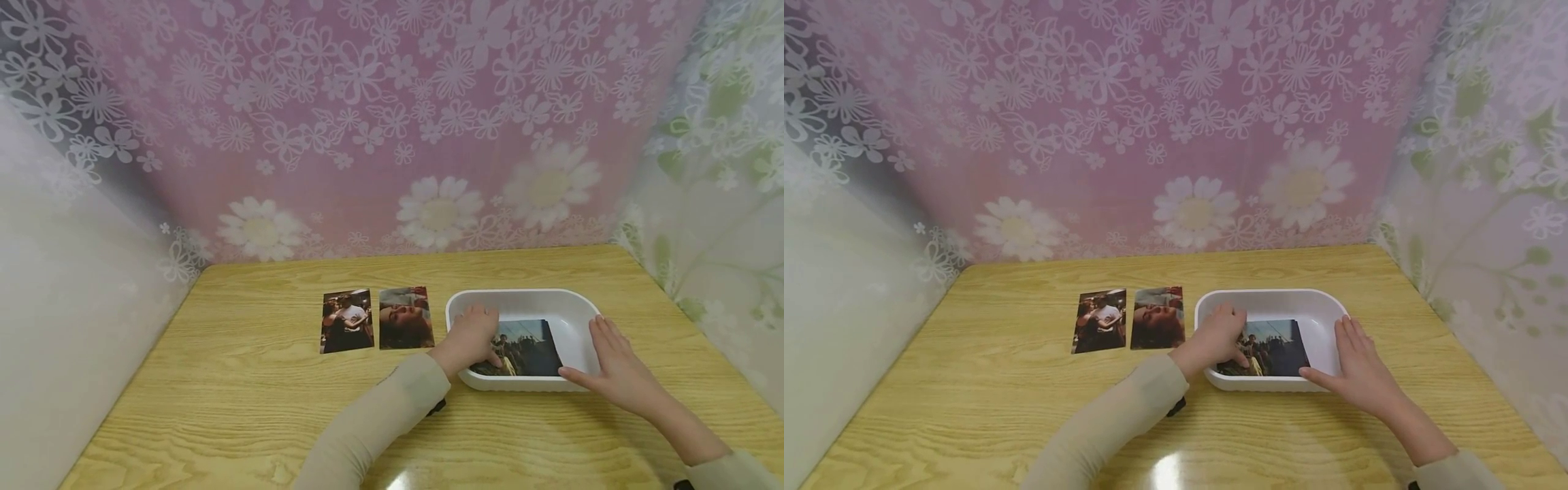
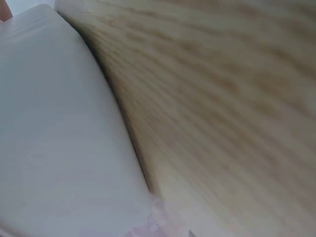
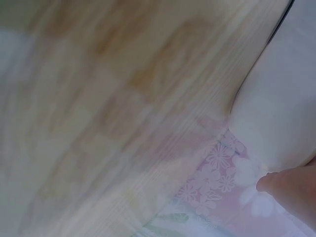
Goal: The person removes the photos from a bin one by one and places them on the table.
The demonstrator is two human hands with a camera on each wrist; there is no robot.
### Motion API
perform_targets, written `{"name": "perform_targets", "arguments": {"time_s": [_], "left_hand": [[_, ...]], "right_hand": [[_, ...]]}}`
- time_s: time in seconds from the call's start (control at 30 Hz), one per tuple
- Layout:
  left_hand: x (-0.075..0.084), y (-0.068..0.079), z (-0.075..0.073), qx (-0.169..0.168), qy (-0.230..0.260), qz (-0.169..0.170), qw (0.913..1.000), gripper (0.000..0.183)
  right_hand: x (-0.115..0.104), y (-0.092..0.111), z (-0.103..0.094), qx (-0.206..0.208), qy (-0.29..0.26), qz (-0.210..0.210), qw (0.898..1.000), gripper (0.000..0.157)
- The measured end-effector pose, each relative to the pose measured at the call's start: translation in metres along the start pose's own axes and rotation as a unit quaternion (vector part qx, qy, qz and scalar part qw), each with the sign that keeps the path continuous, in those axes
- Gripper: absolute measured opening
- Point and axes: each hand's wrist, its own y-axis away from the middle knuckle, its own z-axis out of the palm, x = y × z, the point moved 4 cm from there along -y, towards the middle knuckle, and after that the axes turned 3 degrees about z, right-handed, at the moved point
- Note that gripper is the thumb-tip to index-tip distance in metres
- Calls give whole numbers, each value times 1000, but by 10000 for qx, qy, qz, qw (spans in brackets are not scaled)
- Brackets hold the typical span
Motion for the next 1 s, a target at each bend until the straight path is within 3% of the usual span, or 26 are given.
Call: {"name": "perform_targets", "arguments": {"time_s": [0.4, 0.63, 0.8, 1.0], "left_hand": [[0, 0, -2, 153, -154, -71, 9997, 58], [-1, 1, -3, 222, 3, 43, 9997, 51], [-2, 0, -6, 431, 537, 223, 9974, 33], [-4, 1, -10, 594, 1493, 356, 9864, 14]], "right_hand": [[2, -1, 0, -23, 24, -14, 10000, 100], [2, -2, 0, -44, 59, -10, 10000, 101], [2, -2, 1, -96, 54, 34, 9999, 101], [2, -1, 2, -54, -5, 3, 10000, 101]]}}
